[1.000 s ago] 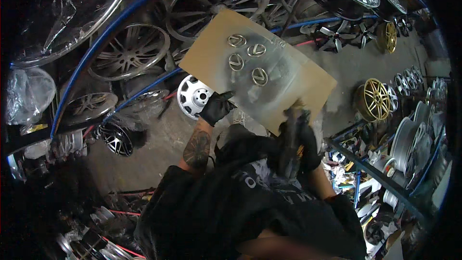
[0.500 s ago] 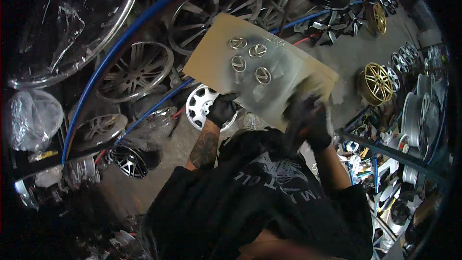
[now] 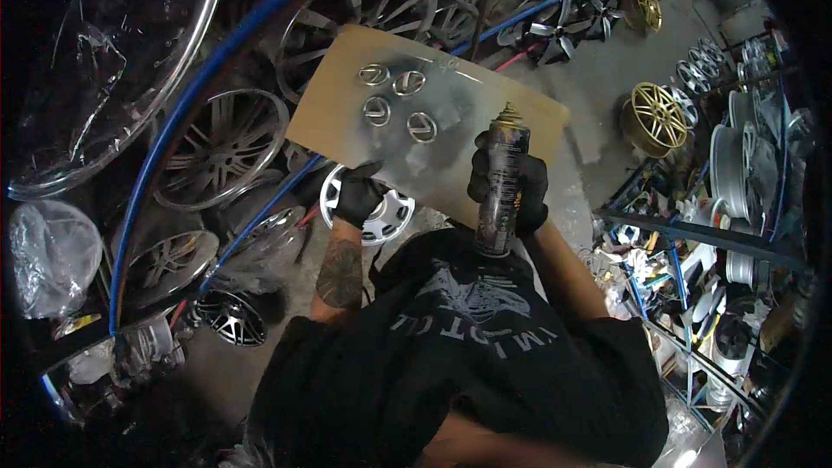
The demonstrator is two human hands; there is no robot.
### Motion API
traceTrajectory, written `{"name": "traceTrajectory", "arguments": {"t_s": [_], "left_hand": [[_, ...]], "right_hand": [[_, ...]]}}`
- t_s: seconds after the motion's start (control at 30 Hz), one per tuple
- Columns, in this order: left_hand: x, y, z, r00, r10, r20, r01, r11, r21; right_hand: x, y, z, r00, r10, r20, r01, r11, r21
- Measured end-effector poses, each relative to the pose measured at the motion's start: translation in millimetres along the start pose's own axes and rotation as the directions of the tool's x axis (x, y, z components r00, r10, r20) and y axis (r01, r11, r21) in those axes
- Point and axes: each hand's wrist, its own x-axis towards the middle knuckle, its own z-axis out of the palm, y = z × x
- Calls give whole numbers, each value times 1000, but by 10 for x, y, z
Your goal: Cleaning and spray painting car emblems gold.
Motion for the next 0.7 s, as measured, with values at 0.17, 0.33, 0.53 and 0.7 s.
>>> {"name": "traceTrajectory", "arguments": {"t_s": [0.17,0.33,0.53,0.7], "left_hand": [[-52,131,-40,998,-39,54,44,994,-97],[-56,144,-276,999,17,40,-11,989,-149],[-64,96,84,998,-28,-58,11,961,-276],[61,99,-318,998,-49,28,52,990,-130]], "right_hand": [[-28,180,36,996,-27,84,11,983,184],[-48,-454,-363,910,-405,85,412,908,-82],[-325,-1177,-395,917,-331,224,182,844,504],[-569,-1092,-328,877,-430,213,280,819,501]]}}
